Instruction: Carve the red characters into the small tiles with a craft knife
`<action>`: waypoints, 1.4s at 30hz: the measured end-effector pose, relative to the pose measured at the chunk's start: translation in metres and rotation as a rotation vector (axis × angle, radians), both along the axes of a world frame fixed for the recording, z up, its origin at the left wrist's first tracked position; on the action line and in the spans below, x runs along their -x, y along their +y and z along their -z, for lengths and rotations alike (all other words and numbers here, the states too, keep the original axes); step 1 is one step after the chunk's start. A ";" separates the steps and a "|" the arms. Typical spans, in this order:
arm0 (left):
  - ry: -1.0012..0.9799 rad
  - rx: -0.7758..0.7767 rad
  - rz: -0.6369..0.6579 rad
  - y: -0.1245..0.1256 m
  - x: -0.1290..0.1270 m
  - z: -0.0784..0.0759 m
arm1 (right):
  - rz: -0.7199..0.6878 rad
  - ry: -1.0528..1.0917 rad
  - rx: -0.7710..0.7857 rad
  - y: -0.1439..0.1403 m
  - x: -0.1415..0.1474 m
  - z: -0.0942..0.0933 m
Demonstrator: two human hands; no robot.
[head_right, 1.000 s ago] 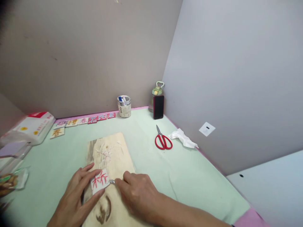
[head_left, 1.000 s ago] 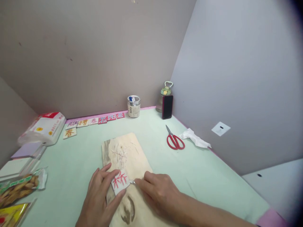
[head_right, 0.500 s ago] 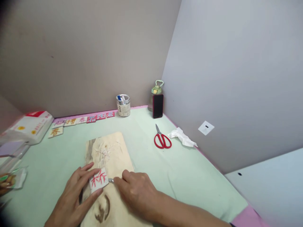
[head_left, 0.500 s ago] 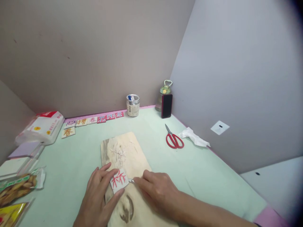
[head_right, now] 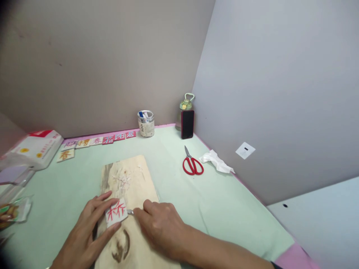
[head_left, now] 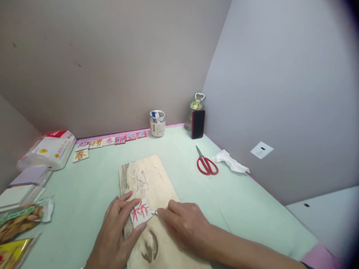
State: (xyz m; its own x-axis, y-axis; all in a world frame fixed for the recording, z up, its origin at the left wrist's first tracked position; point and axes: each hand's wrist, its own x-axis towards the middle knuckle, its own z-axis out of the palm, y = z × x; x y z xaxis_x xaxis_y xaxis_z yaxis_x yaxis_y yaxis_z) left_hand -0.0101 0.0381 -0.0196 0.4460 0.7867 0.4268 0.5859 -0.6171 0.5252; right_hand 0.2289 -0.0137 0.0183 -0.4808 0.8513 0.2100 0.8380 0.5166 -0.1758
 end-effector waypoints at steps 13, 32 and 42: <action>-0.004 0.134 0.043 0.003 0.010 0.007 | -0.095 0.019 0.024 0.011 -0.010 -0.010; -0.029 0.135 0.018 0.002 0.007 0.002 | -0.092 -0.007 -0.015 0.014 -0.010 -0.005; -0.050 0.178 0.019 0.000 0.008 0.004 | -0.107 -0.045 -0.151 0.009 -0.008 0.002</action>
State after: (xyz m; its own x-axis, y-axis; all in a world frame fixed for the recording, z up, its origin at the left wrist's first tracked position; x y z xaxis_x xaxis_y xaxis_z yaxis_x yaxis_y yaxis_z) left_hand -0.0179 0.0386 -0.0233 0.4429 0.8437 0.3033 0.5454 -0.5221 0.6558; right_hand 0.2367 -0.0044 0.0162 -0.5786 0.7554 0.3075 0.7823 0.6207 -0.0528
